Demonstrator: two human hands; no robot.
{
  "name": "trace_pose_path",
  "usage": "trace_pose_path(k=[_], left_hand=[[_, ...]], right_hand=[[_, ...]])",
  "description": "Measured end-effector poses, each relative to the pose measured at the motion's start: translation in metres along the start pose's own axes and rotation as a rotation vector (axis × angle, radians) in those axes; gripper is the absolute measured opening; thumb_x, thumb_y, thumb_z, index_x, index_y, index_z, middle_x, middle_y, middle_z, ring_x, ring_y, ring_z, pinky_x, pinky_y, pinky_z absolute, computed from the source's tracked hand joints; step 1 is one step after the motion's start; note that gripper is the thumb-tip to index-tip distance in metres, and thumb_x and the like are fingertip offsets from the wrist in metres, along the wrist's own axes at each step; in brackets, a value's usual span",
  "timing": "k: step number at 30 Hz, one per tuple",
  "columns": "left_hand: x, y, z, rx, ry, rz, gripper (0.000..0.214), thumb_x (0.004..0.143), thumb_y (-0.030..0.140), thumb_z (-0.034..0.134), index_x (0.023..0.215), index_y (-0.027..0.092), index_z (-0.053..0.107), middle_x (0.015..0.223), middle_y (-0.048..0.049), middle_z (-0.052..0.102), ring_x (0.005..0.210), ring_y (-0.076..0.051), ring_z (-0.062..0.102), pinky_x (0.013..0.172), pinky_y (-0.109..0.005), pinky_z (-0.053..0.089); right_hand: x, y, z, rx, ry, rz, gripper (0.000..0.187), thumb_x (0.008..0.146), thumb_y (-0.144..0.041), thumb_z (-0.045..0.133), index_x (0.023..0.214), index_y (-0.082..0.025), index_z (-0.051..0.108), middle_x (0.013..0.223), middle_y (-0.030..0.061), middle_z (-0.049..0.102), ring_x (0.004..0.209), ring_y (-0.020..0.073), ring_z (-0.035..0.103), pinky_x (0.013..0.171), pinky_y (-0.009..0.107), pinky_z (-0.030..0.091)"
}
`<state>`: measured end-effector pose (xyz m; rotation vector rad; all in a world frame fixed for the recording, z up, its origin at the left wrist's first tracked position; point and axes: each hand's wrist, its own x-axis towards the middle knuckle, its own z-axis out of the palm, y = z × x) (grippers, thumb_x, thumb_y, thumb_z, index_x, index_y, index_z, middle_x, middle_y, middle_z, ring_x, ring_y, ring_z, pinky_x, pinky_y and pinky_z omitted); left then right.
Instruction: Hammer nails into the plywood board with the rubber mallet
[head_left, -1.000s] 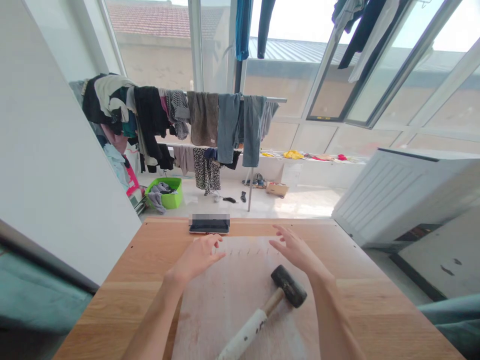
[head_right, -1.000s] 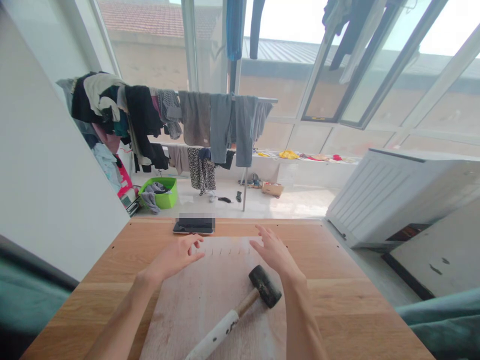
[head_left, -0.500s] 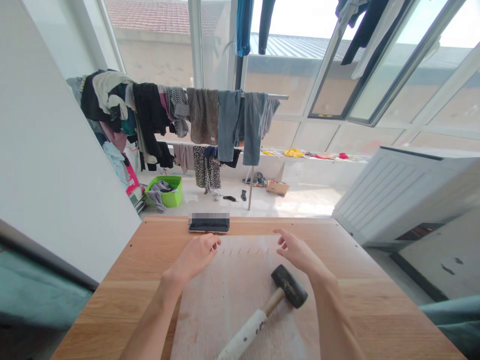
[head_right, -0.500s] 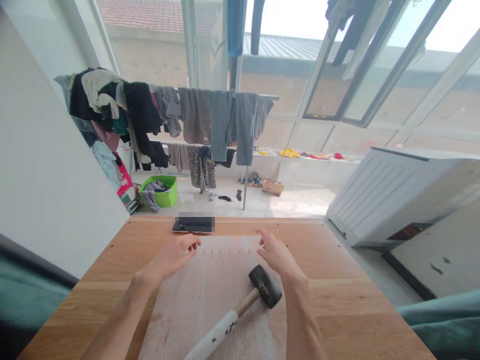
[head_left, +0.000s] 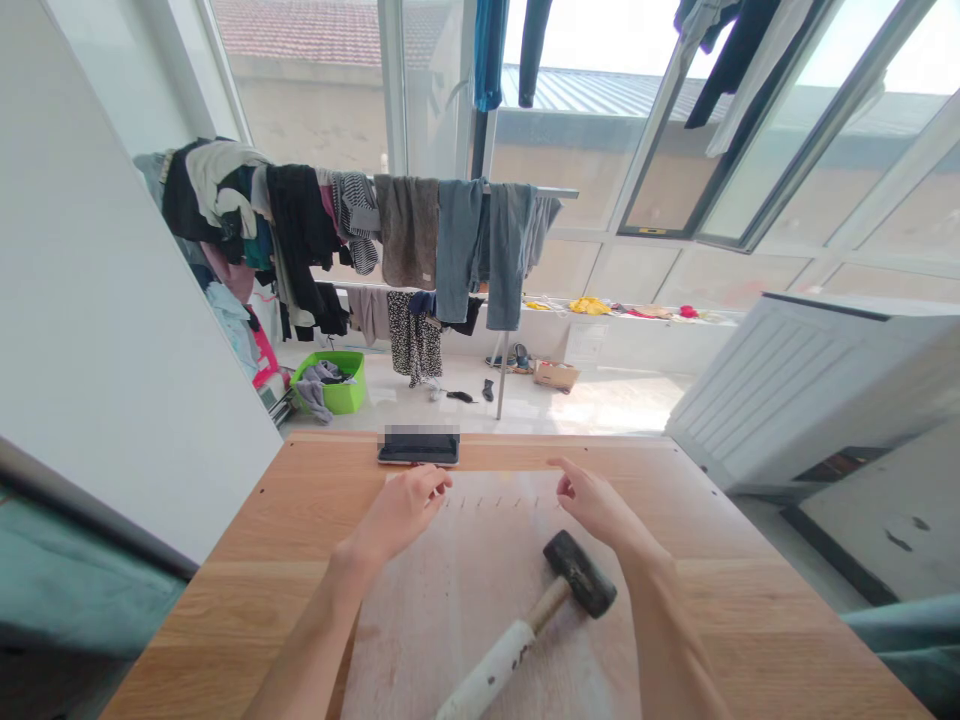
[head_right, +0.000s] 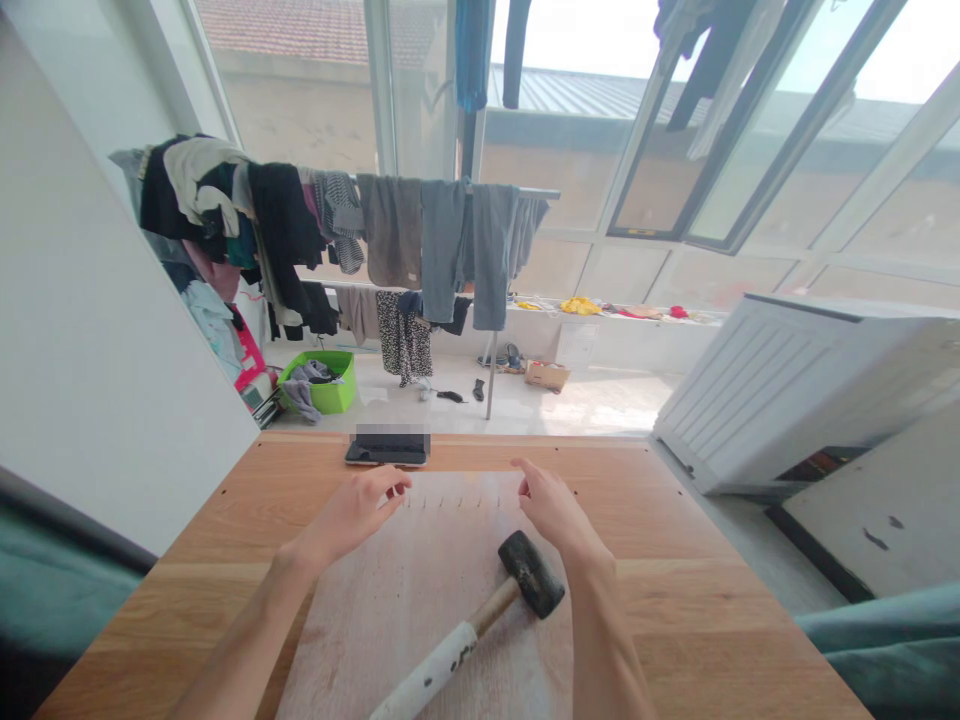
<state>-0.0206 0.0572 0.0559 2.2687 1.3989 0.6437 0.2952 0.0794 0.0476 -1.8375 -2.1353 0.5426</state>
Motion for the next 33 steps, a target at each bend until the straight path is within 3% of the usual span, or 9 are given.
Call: trace_pose_path(k=[11, 23, 33], left_hand=[[0.001, 0.0, 0.006, -0.009, 0.004, 0.033, 0.018, 0.093, 0.017, 0.051, 0.094, 0.022, 0.068, 0.097, -0.0012, 0.068, 0.09, -0.017, 0.065, 0.086, -0.028, 0.047], [0.001, -0.001, 0.007, -0.008, 0.007, 0.03, 0.018, 0.092, 0.018, 0.051, 0.093, 0.022, 0.068, 0.095, -0.0013, 0.067, 0.086, -0.017, 0.064, 0.083, -0.028, 0.046], [0.002, -0.002, 0.007, -0.043, 0.002, 0.007, 0.017, 0.092, 0.018, 0.052, 0.092, 0.021, 0.068, 0.096, -0.0015, 0.068, 0.087, -0.016, 0.064, 0.084, -0.027, 0.046]], right_hand=[[-0.003, -0.025, -0.003, 0.047, 0.004, -0.064, 0.063, 0.071, -0.006, 0.047, 0.132, -0.016, 0.058, 0.081, 0.0004, 0.07, 0.077, 0.0173, 0.064, 0.076, 0.026, 0.045], [0.002, -0.027, 0.006, 0.034, -0.002, -0.07, 0.064, 0.071, -0.001, 0.049, 0.131, -0.02, 0.059, 0.083, 0.0005, 0.071, 0.078, 0.0167, 0.064, 0.076, 0.024, 0.044], [-0.003, -0.031, -0.002, -0.001, -0.001, -0.04, 0.064, 0.072, -0.003, 0.048, 0.133, -0.019, 0.058, 0.085, 0.0019, 0.072, 0.081, 0.0177, 0.065, 0.077, 0.025, 0.043]])
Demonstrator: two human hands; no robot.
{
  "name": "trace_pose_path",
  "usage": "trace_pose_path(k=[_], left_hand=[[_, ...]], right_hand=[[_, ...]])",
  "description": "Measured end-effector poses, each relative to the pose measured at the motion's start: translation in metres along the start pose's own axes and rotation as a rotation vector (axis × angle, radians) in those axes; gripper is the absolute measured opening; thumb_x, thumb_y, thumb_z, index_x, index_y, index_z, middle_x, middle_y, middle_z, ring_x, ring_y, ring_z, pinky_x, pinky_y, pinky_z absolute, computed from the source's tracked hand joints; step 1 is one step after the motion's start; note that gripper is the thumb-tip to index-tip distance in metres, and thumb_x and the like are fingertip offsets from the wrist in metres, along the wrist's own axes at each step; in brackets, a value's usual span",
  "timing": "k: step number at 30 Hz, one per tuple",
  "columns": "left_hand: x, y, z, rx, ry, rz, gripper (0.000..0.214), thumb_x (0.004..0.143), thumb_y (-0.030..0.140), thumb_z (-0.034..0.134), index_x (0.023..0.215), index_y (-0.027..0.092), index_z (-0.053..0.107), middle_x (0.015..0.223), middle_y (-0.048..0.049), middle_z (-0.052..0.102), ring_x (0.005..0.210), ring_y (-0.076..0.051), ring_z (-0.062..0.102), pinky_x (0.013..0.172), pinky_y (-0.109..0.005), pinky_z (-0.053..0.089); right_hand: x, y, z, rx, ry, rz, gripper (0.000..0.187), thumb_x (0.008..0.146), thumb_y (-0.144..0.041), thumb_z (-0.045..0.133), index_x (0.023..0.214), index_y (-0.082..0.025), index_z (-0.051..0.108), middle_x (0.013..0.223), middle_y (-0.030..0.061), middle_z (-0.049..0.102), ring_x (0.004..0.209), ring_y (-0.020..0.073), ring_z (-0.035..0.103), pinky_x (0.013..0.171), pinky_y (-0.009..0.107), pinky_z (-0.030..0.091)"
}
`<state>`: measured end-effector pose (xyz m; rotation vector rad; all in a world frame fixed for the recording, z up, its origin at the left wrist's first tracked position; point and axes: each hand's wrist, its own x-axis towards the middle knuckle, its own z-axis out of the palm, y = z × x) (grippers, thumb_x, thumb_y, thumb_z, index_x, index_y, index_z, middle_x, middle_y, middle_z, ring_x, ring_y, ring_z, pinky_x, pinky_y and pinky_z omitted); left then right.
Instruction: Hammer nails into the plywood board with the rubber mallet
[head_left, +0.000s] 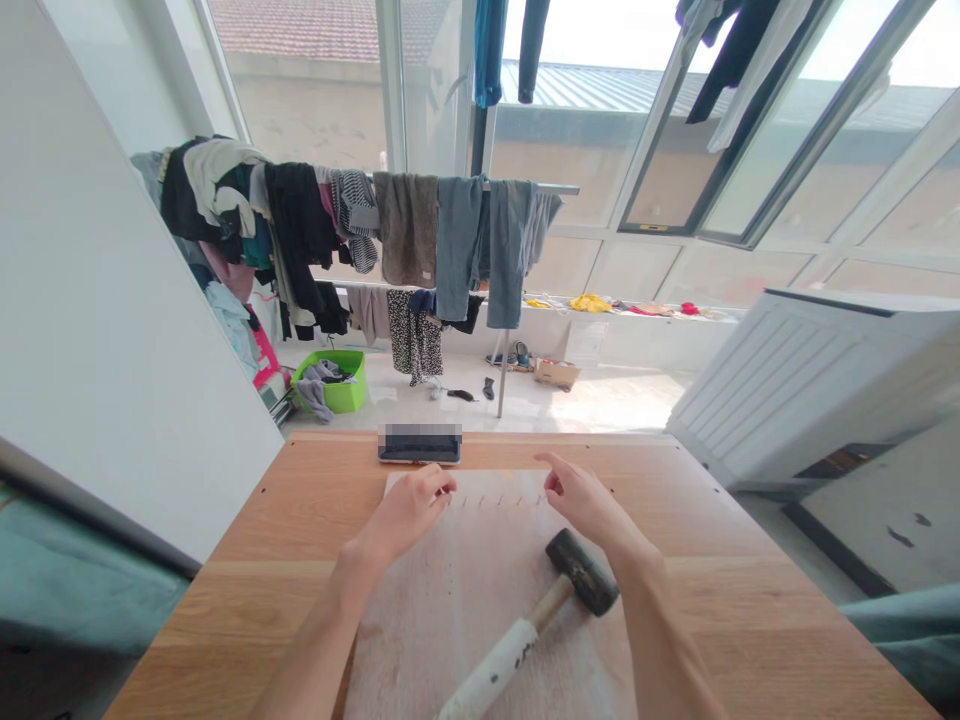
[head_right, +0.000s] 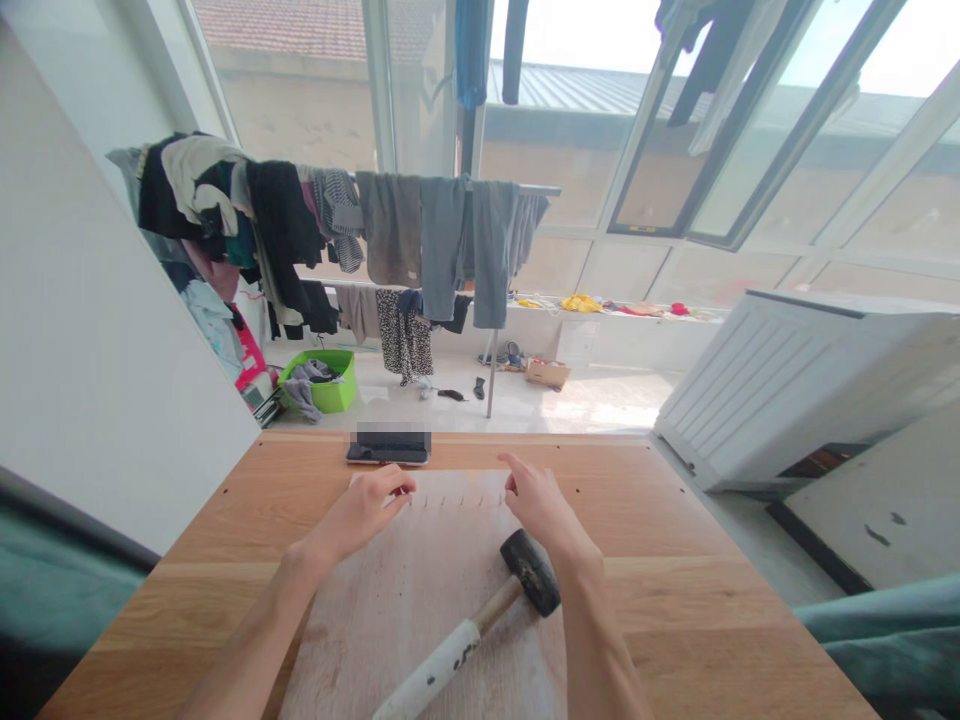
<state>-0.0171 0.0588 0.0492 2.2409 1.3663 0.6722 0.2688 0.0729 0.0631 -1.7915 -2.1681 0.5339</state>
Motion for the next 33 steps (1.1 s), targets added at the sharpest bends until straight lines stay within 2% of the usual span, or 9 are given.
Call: trace_pose_path(k=[15, 26, 33], left_hand=[[0.0, -0.008, 0.004, 0.029, -0.047, -0.018, 0.018, 0.091, 0.018, 0.052, 0.093, 0.022, 0.069, 0.096, -0.002, 0.071, 0.091, -0.018, 0.065, 0.086, -0.028, 0.046], [0.002, -0.005, 0.009, -0.039, -0.075, -0.03, 0.02, 0.086, 0.012, 0.051, 0.092, 0.02, 0.068, 0.095, -0.0046, 0.073, 0.092, -0.02, 0.066, 0.086, -0.028, 0.049], [0.003, -0.003, 0.01, -0.052, -0.013, 0.011, 0.017, 0.088, 0.013, 0.051, 0.091, 0.02, 0.066, 0.093, -0.0033, 0.071, 0.089, -0.018, 0.066, 0.083, -0.028, 0.049]], right_hand=[[0.007, 0.011, 0.016, -0.021, -0.022, -0.041, 0.062, 0.07, -0.002, 0.052, 0.128, -0.022, 0.062, 0.081, 0.0001, 0.074, 0.075, 0.0172, 0.063, 0.08, 0.025, 0.042], [0.01, 0.012, 0.021, 0.005, -0.05, -0.043, 0.06, 0.072, -0.003, 0.054, 0.128, -0.022, 0.061, 0.082, -0.0004, 0.073, 0.076, 0.0161, 0.066, 0.073, 0.023, 0.042], [0.011, 0.01, 0.019, 0.008, -0.031, -0.039, 0.057, 0.073, -0.004, 0.055, 0.126, -0.023, 0.064, 0.082, -0.0004, 0.074, 0.075, 0.0166, 0.064, 0.074, 0.025, 0.042]])
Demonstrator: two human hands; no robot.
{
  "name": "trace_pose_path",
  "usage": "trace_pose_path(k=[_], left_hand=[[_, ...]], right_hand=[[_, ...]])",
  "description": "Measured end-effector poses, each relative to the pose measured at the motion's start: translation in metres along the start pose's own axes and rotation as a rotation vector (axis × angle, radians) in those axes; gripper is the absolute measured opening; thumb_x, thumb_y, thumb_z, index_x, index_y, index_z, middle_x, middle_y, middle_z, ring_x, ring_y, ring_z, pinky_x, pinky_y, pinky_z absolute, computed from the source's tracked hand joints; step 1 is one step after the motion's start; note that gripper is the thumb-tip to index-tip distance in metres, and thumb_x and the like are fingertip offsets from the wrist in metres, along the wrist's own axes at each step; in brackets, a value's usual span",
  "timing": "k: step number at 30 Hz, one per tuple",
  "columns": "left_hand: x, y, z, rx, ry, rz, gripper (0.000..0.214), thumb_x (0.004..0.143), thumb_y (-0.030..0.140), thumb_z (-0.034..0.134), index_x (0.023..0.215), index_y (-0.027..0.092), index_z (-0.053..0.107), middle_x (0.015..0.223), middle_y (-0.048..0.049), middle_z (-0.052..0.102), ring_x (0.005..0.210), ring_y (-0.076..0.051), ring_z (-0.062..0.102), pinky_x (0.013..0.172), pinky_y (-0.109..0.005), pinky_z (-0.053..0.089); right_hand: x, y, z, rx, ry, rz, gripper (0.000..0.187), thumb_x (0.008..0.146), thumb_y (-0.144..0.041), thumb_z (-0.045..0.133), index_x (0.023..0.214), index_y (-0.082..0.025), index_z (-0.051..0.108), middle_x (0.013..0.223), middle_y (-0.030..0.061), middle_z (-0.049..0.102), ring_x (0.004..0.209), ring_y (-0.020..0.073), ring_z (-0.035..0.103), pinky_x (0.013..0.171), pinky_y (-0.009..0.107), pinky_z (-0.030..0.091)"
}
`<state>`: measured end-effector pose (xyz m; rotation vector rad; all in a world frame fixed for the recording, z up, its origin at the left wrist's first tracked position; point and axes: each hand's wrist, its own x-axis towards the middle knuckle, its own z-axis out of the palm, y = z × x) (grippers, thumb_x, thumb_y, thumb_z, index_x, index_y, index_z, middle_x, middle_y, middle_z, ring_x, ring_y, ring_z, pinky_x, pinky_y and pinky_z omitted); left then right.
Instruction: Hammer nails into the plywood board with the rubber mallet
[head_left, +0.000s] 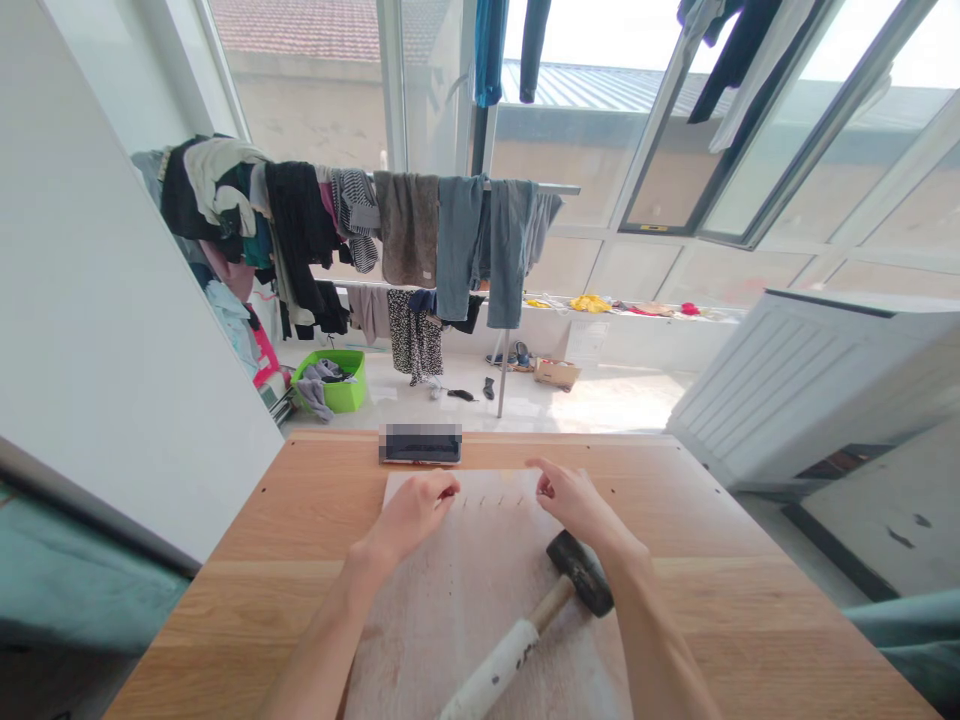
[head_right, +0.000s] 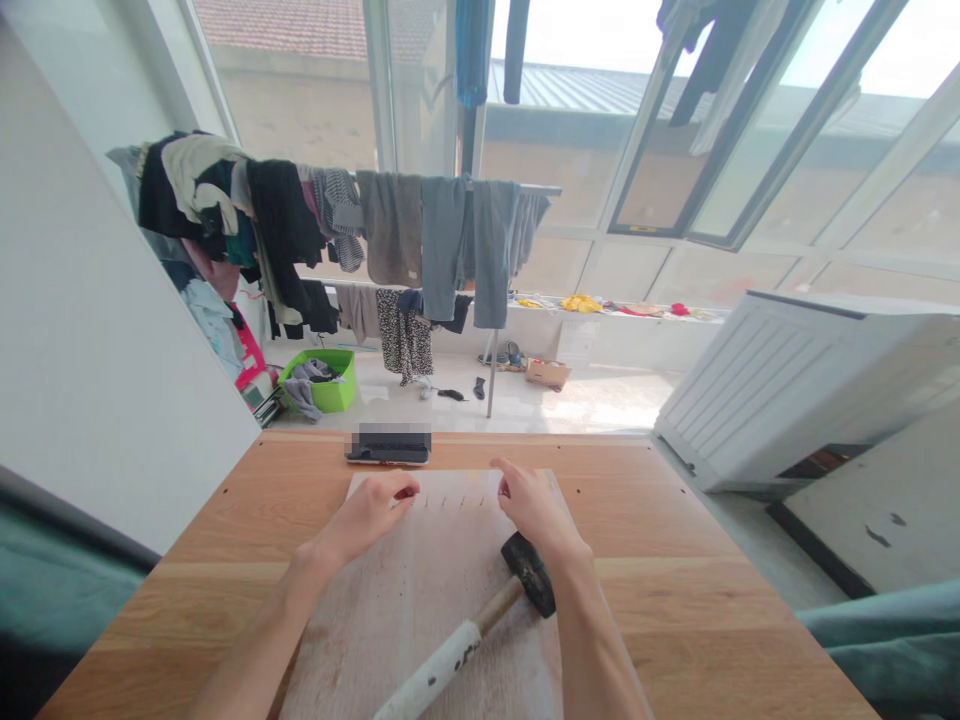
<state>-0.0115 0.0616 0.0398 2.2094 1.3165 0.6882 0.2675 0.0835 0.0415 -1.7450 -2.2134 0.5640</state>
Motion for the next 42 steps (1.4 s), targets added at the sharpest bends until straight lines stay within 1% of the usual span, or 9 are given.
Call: trace_pose_path(k=[4, 9, 15, 21, 26, 32, 42], left_hand=[[0.001, -0.001, 0.003, -0.036, 0.069, 0.034, 0.015, 0.09, 0.016, 0.051, 0.093, 0.02, 0.065, 0.092, -0.0028, 0.07, 0.087, -0.018, 0.065, 0.083, -0.028, 0.05], [0.003, -0.001, 0.01, -0.081, 0.047, 0.033, 0.013, 0.089, 0.014, 0.055, 0.092, 0.02, 0.065, 0.091, -0.0021, 0.071, 0.087, -0.017, 0.066, 0.083, -0.027, 0.049], [0.002, -0.004, 0.018, -0.035, 0.035, 0.043, 0.014, 0.088, 0.012, 0.054, 0.092, 0.02, 0.066, 0.09, -0.0013, 0.07, 0.086, -0.017, 0.066, 0.081, -0.026, 0.048], [0.002, -0.004, 0.02, -0.033, 0.051, 0.043, 0.014, 0.088, 0.012, 0.054, 0.091, 0.02, 0.065, 0.089, -0.0012, 0.07, 0.085, -0.018, 0.066, 0.079, -0.026, 0.046], [0.002, -0.004, 0.021, -0.055, 0.057, 0.044, 0.015, 0.088, 0.013, 0.054, 0.091, 0.021, 0.065, 0.09, -0.0011, 0.07, 0.085, -0.018, 0.066, 0.08, -0.026, 0.047], [0.002, -0.006, 0.023, -0.06, 0.072, 0.029, 0.015, 0.087, 0.013, 0.055, 0.094, 0.021, 0.065, 0.093, -0.002, 0.071, 0.086, -0.018, 0.067, 0.081, -0.027, 0.048], [0.002, -0.007, 0.025, -0.093, 0.084, 0.042, 0.016, 0.086, 0.012, 0.054, 0.093, 0.021, 0.065, 0.092, -0.0016, 0.071, 0.084, -0.018, 0.067, 0.08, -0.026, 0.048]], right_hand=[[-0.002, -0.008, -0.003, 0.014, 0.015, -0.013, 0.056, 0.075, -0.007, 0.054, 0.127, -0.023, 0.063, 0.083, -0.0006, 0.074, 0.075, 0.0163, 0.065, 0.075, 0.025, 0.042], [-0.005, -0.019, -0.006, 0.042, -0.009, -0.03, 0.053, 0.077, -0.009, 0.054, 0.127, -0.025, 0.062, 0.086, -0.0003, 0.075, 0.08, 0.0164, 0.067, 0.075, 0.023, 0.044], [-0.007, -0.027, -0.007, 0.054, -0.027, -0.026, 0.054, 0.076, -0.007, 0.052, 0.126, -0.025, 0.061, 0.089, 0.0003, 0.075, 0.083, 0.0165, 0.068, 0.077, 0.022, 0.044], [-0.011, -0.033, -0.006, 0.053, -0.041, -0.032, 0.057, 0.074, -0.005, 0.051, 0.128, -0.022, 0.059, 0.091, 0.0012, 0.075, 0.087, 0.016, 0.066, 0.078, 0.021, 0.043], [-0.013, -0.04, -0.009, 0.044, -0.048, -0.03, 0.057, 0.074, -0.005, 0.05, 0.128, -0.021, 0.06, 0.092, 0.0016, 0.074, 0.088, 0.0168, 0.065, 0.078, 0.021, 0.041], [-0.012, -0.04, -0.009, 0.044, -0.052, -0.033, 0.058, 0.073, -0.005, 0.049, 0.129, -0.02, 0.06, 0.092, 0.003, 0.074, 0.088, 0.0181, 0.065, 0.079, 0.023, 0.042], [-0.01, -0.039, -0.005, 0.056, -0.048, -0.056, 0.059, 0.071, -0.001, 0.051, 0.125, -0.022, 0.062, 0.088, 0.0014, 0.074, 0.083, 0.0171, 0.065, 0.076, 0.023, 0.043]])
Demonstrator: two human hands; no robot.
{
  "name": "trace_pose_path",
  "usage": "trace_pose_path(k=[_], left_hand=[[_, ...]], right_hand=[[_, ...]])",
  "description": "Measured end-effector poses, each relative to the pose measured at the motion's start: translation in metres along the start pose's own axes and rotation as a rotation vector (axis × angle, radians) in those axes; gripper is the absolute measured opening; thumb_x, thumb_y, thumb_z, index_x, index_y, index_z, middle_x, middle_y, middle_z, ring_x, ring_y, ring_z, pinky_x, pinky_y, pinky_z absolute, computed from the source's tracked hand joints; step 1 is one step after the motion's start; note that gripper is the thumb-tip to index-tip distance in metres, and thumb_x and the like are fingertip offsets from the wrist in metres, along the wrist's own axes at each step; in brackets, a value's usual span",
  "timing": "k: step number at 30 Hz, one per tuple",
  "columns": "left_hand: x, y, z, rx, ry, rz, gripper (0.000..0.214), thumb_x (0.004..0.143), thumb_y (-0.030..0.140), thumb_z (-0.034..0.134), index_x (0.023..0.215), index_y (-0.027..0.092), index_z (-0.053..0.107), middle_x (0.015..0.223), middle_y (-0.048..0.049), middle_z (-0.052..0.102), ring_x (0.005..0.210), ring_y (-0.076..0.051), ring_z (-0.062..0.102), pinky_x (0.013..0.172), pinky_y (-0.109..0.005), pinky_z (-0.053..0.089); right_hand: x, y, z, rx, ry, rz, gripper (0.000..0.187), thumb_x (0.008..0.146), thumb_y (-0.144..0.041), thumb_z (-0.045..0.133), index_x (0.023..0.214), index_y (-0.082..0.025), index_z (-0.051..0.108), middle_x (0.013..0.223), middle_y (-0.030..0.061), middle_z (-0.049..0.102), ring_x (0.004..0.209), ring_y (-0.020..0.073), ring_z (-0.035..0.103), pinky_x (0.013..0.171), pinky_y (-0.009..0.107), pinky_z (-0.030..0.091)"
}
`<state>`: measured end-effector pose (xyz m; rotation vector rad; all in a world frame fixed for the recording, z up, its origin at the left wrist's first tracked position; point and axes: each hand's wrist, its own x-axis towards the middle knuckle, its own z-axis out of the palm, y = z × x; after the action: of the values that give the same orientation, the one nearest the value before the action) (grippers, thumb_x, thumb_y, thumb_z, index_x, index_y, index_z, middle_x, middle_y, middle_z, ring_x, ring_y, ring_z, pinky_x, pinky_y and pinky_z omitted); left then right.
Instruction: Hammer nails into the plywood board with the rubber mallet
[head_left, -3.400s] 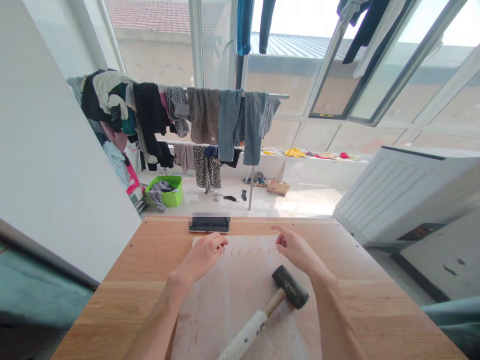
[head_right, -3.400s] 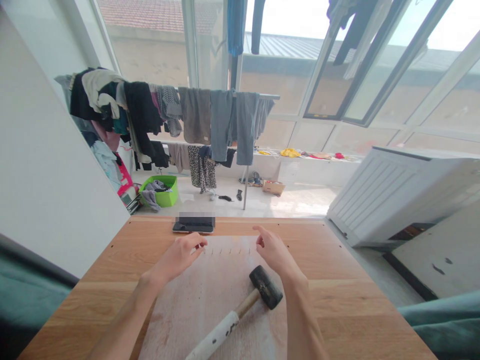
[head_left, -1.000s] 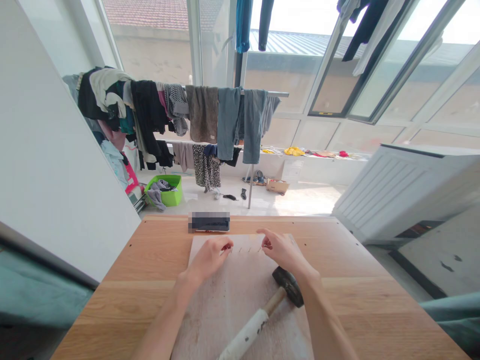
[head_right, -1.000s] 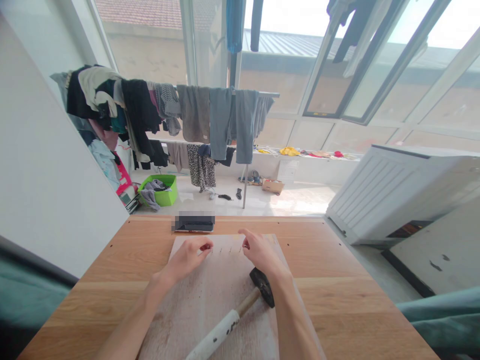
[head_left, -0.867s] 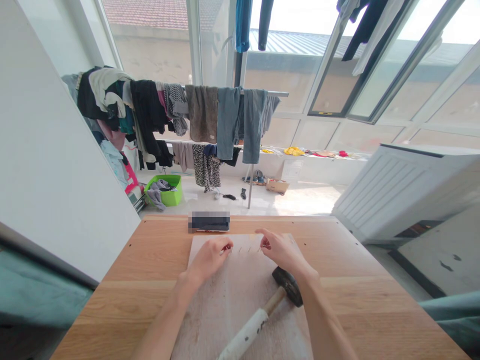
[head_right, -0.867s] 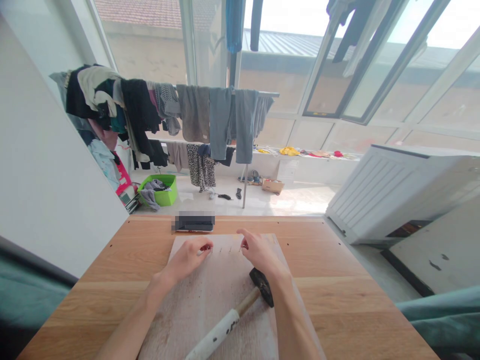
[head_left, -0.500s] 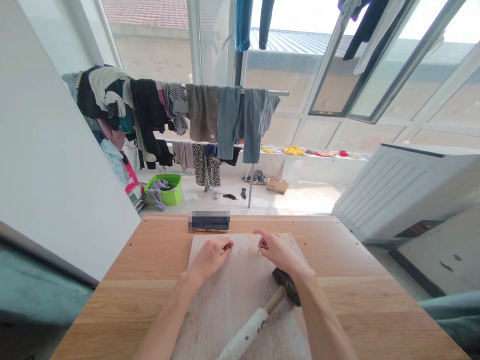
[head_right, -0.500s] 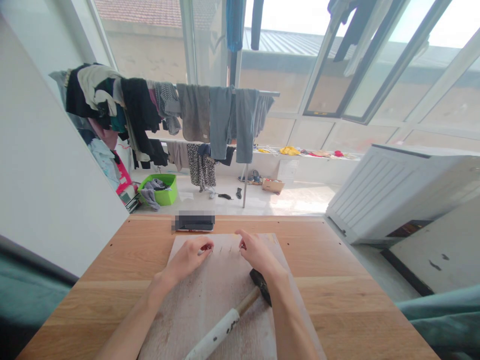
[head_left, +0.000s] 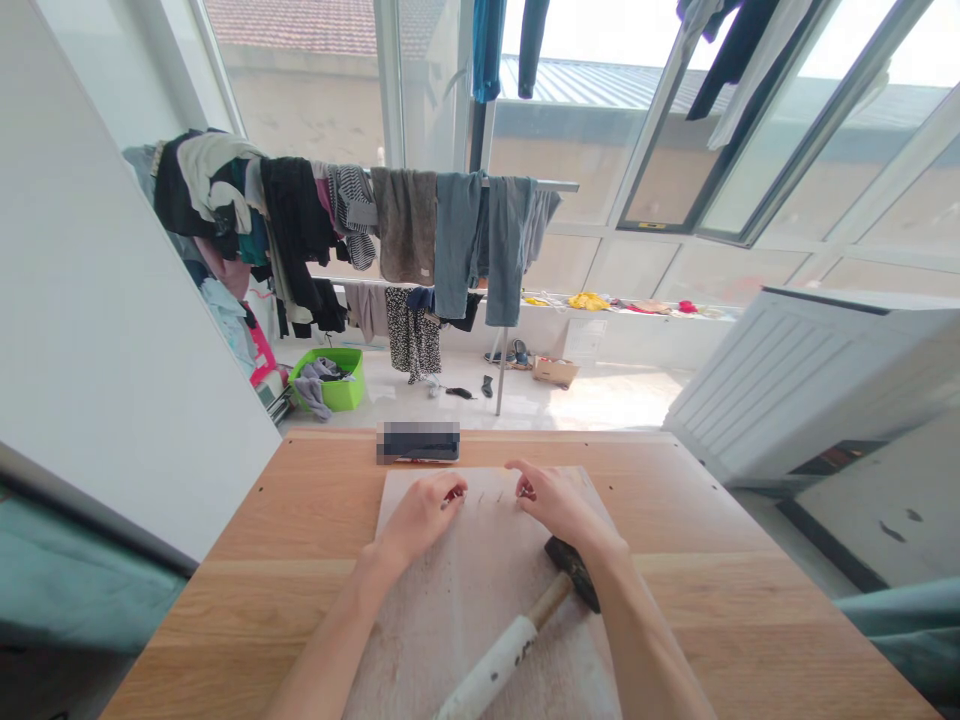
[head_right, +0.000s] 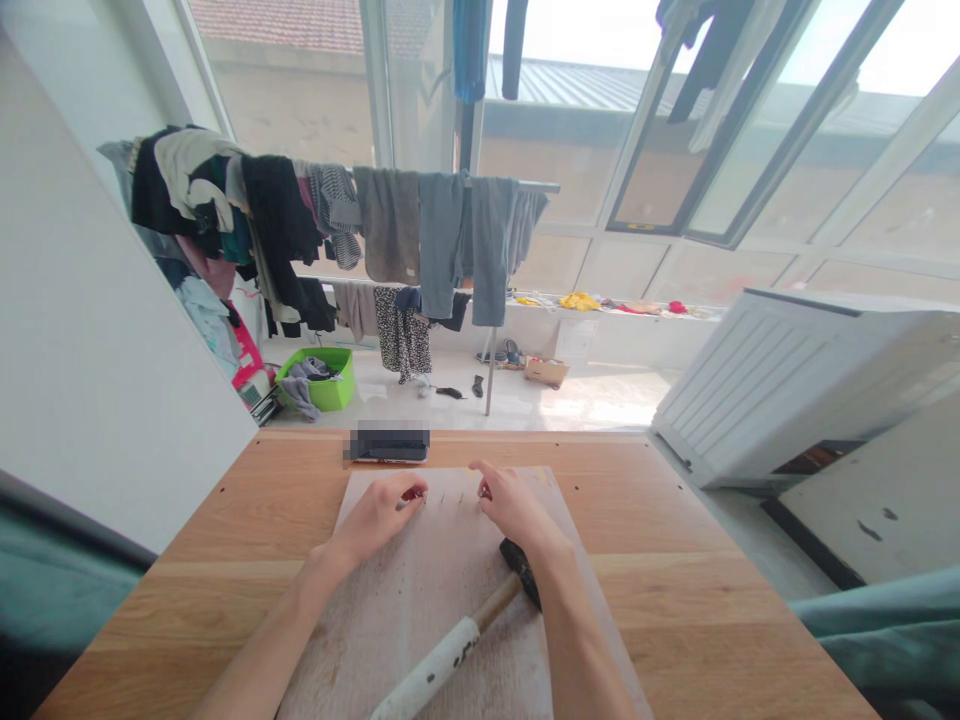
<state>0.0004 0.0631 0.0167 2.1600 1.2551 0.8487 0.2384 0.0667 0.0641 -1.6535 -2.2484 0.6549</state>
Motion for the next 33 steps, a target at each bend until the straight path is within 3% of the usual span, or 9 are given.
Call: trace_pose_path(k=[19, 25, 33], left_hand=[[0.001, 0.004, 0.007, -0.068, 0.023, -0.029, 0.014, 0.085, 0.013, 0.055, 0.089, 0.019, 0.067, 0.091, -0.0035, 0.072, 0.083, -0.018, 0.067, 0.079, -0.027, 0.051], [0.008, 0.013, 0.015, -0.13, 0.108, -0.032, 0.01, 0.086, 0.017, 0.058, 0.09, 0.019, 0.068, 0.089, -0.0031, 0.073, 0.081, -0.018, 0.067, 0.081, -0.028, 0.051], [0.01, 0.015, 0.023, -0.193, 0.046, -0.081, 0.014, 0.084, 0.013, 0.055, 0.089, 0.019, 0.067, 0.089, -0.0029, 0.072, 0.082, -0.018, 0.068, 0.079, -0.027, 0.052]], right_hand=[[0.003, -0.003, 0.002, 0.083, 0.03, -0.032, 0.054, 0.074, -0.006, 0.05, 0.124, -0.021, 0.063, 0.085, 0.0004, 0.073, 0.076, 0.0162, 0.067, 0.074, 0.023, 0.047], [0.012, -0.001, 0.016, 0.133, 0.039, -0.086, 0.05, 0.077, -0.007, 0.052, 0.124, -0.021, 0.062, 0.084, 0.0001, 0.072, 0.076, 0.0154, 0.066, 0.076, 0.024, 0.049], [0.017, 0.004, 0.033, 0.14, 0.034, -0.126, 0.052, 0.076, -0.003, 0.052, 0.124, -0.02, 0.061, 0.086, 0.0015, 0.071, 0.082, 0.0163, 0.066, 0.08, 0.025, 0.049]])
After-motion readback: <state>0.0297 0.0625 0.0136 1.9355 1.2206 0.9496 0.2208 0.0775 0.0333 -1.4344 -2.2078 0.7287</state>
